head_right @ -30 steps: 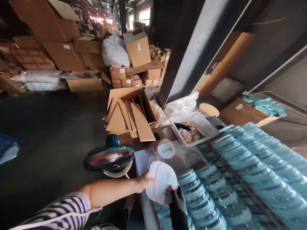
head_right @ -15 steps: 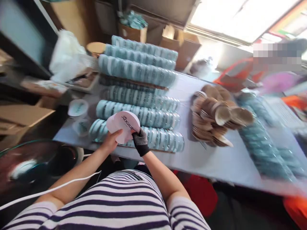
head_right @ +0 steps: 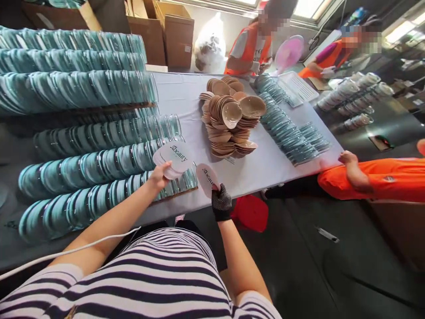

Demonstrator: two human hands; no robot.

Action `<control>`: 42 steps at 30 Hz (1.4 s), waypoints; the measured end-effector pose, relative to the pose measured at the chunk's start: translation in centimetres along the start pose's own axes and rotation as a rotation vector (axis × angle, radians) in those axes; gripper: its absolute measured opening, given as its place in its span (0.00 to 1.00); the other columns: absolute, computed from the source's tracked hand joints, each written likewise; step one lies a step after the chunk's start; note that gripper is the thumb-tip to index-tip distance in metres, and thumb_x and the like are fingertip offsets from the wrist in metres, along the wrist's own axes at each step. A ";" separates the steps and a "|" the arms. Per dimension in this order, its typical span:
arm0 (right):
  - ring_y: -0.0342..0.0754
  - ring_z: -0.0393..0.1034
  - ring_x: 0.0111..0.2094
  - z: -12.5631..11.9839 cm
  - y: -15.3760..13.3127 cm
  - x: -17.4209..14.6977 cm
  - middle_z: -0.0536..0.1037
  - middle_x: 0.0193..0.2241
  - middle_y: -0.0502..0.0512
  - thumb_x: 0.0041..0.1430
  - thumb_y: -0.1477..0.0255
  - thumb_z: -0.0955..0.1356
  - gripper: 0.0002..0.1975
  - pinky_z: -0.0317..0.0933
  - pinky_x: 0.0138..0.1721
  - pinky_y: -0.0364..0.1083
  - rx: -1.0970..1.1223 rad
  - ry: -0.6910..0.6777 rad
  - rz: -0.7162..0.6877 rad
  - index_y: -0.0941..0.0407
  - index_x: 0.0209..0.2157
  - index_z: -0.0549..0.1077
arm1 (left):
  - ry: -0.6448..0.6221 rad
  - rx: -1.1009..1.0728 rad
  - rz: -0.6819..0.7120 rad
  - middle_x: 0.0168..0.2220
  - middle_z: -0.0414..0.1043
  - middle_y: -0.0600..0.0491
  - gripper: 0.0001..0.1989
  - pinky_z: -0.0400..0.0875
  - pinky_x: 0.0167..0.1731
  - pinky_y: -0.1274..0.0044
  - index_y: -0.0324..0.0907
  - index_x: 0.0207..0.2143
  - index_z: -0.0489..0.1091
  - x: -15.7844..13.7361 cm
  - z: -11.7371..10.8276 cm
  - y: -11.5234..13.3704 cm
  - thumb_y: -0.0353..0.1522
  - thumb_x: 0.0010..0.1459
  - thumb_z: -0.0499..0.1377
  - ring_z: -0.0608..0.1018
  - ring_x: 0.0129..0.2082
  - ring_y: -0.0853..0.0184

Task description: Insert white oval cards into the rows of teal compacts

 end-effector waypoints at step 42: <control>0.41 0.56 0.14 16.5 -2.2 0.2 0.67 0.14 0.46 0.60 0.56 0.65 0.16 0.51 0.18 0.39 0.448 -1.112 0.353 0.56 0.37 0.68 | 0.081 -0.114 -0.142 0.38 0.81 0.46 0.16 0.76 0.49 0.63 0.36 0.48 0.74 5.6 1.5 -6.0 0.21 0.56 0.60 0.83 0.37 0.61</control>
Point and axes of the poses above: each hand's wrist, its own x-axis towards the middle knuckle, its own z-axis out of the palm, y = z × x, the point moved 10 cm from there along x, towards the middle knuckle
